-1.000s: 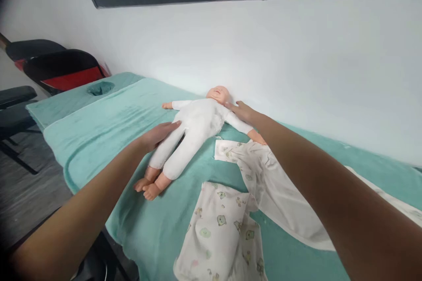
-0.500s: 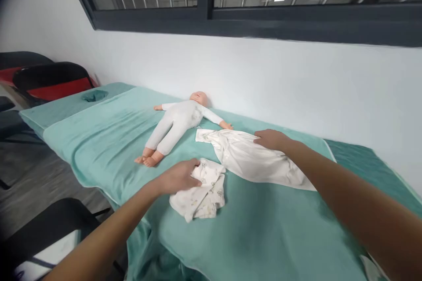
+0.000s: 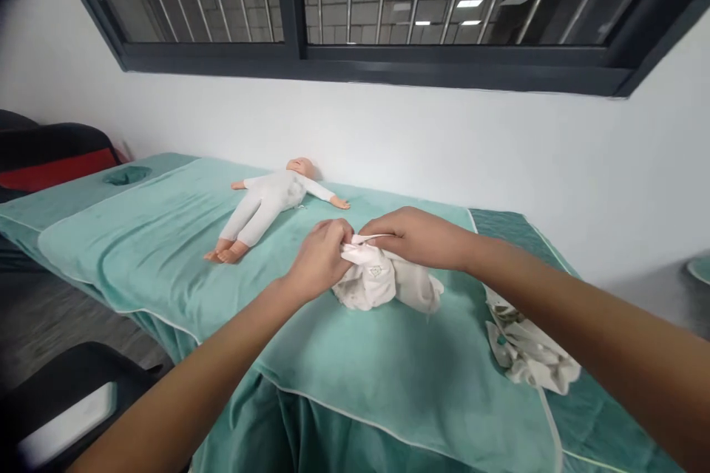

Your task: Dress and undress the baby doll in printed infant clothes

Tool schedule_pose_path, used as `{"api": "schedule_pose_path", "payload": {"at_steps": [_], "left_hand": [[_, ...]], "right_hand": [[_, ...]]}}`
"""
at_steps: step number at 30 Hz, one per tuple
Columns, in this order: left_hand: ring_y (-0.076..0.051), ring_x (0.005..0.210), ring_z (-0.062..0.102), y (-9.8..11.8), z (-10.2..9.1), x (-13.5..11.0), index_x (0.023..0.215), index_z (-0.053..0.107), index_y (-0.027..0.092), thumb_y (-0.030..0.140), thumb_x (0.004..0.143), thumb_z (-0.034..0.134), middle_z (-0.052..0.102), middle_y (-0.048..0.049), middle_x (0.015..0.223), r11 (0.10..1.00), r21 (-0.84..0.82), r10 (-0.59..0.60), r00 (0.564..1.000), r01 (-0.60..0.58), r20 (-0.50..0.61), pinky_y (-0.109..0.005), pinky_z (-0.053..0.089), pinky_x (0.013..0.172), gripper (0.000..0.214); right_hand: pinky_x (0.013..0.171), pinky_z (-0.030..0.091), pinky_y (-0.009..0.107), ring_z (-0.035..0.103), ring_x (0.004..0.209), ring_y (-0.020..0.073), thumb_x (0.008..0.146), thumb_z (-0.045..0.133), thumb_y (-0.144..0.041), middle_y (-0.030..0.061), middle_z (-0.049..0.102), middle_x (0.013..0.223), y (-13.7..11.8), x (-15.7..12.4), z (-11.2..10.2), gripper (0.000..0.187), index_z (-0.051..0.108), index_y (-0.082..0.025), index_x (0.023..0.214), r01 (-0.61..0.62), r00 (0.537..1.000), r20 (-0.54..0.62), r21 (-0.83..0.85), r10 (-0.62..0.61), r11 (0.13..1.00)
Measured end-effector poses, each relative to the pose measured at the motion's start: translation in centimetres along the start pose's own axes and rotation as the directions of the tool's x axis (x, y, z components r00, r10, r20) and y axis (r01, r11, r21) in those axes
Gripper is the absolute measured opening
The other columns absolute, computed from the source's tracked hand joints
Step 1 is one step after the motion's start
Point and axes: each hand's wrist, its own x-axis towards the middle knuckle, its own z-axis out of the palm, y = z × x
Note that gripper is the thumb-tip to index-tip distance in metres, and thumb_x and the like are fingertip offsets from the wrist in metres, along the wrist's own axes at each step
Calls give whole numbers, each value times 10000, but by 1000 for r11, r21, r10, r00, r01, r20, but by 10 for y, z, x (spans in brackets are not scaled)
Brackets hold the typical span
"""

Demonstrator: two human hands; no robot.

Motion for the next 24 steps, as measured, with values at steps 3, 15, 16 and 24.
{"api": "schedule_pose_path", "payload": {"at_steps": [3, 15, 16, 24], "left_hand": [[-248, 841, 663, 11, -7, 5, 1037, 531, 206, 238, 869, 547, 697, -58, 921, 970, 222, -104, 995, 99, 11, -361, 461, 798, 172], [-230, 827, 678, 62, -31, 12, 1167, 542, 225, 281, 921, 460, 719, -48, 915, 918, -118, -363, 921, 379, 140, -310, 465, 670, 266], [-215, 842, 672, 63, -32, 9, 1186, 541, 235, 293, 915, 491, 716, -38, 951, 890, -265, -336, 926, 372, 172, -303, 478, 678, 282], [-261, 1319, 470, 16, -41, -25, 1357, 529, 275, 383, 862, 658, 518, -82, 1402, 854, -489, -213, 977, 179, -15, -423, 414, 1092, 523]], "right_hand": [[640, 440, 283, 646, 761, 186, 920, 480, -506, -2, 718, 1034, -2, -31, -8, 403, 616, -333, 1257, -194, 981, -34, -47, 193, 980], [951, 477, 416, 605, 1145, 302, 902, 491, -436, 88, 665, 1252, 35, -34, 75, 486, 526, -217, 1335, -337, 899, -128, 410, 419, 848], [952, 481, 426, 604, 1141, 305, 891, 503, -424, 86, 672, 1237, 34, -30, 81, 482, 542, -211, 1322, -297, 900, -140, 499, 413, 814], [918, 521, 431, 644, 1069, 277, 911, 493, -472, 83, 687, 1204, 16, 2, 100, 483, 549, -247, 1336, 17, 931, -170, 905, 324, 426]]}}
